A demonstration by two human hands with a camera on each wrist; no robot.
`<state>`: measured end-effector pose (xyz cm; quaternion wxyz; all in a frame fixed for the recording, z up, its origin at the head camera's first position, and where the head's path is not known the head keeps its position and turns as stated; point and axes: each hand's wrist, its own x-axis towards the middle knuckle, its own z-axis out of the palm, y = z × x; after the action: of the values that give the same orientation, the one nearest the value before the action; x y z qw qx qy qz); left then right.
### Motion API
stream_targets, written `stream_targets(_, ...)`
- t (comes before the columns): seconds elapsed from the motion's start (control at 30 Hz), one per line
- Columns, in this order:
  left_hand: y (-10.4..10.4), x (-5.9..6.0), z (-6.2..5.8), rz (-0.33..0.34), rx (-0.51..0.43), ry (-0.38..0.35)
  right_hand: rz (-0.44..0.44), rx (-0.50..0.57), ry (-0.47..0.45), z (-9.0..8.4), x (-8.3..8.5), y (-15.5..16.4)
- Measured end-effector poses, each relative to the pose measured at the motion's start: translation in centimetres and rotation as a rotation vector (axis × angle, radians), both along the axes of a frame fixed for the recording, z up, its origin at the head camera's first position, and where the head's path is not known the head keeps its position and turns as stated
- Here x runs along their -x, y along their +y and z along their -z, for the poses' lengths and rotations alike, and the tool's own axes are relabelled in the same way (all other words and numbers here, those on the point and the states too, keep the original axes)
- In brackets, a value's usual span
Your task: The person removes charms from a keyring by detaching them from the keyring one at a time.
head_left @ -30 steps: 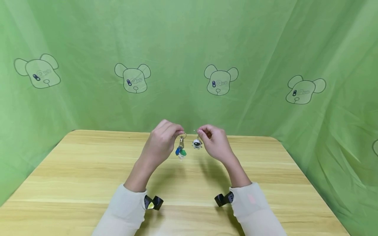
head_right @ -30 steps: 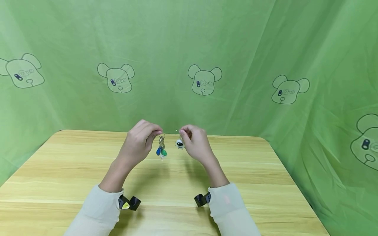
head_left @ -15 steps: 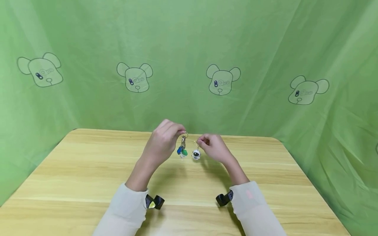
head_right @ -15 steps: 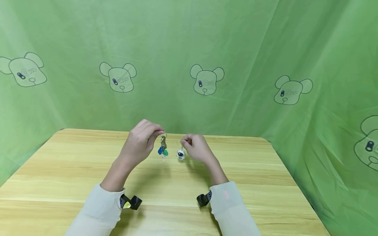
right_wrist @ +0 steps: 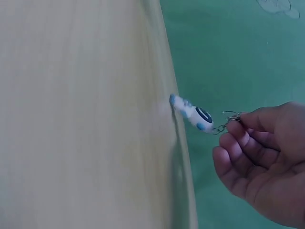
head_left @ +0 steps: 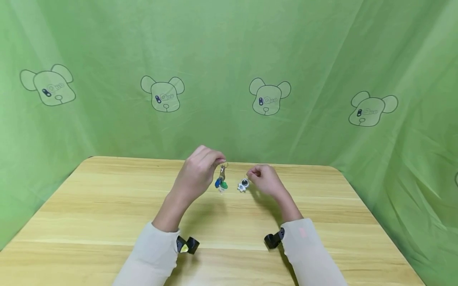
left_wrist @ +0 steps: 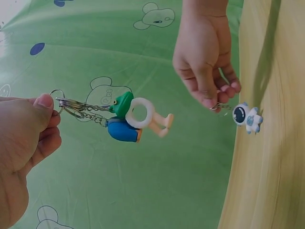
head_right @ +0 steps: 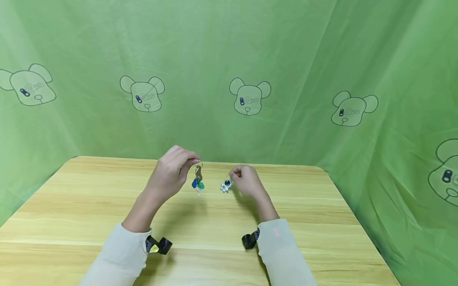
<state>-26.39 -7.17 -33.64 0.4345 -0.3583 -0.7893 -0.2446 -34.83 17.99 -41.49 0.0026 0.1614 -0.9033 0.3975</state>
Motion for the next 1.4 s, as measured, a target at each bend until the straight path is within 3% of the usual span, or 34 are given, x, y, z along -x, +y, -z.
stream_targets(0.3,0.1,0.0,0.1,-0.001,0.010,0.001,0.015,-0.045,-0.104,0.7,0.6,2.3)
stream_targets(0.53,0.1,0.0,0.0,-0.006,0.013,-0.006,0.019,-0.022,-0.072,-1.0,0.1,2.7)
stream_targets(0.73,0.0,0.0,0.1,-0.009,0.010,-0.017,-0.035,-0.001,0.005,-3.1,-0.6,2.1)
stream_targets(1.1,0.0,-0.2,0.0,0.004,-0.008,-0.034,-0.102,0.001,0.157,-7.9,-4.0,0.0)
stream_targets(1.4,-0.1,-0.2,0.0,0.010,-0.009,-0.035,-0.157,0.005,0.253,-10.7,-7.5,-1.6)
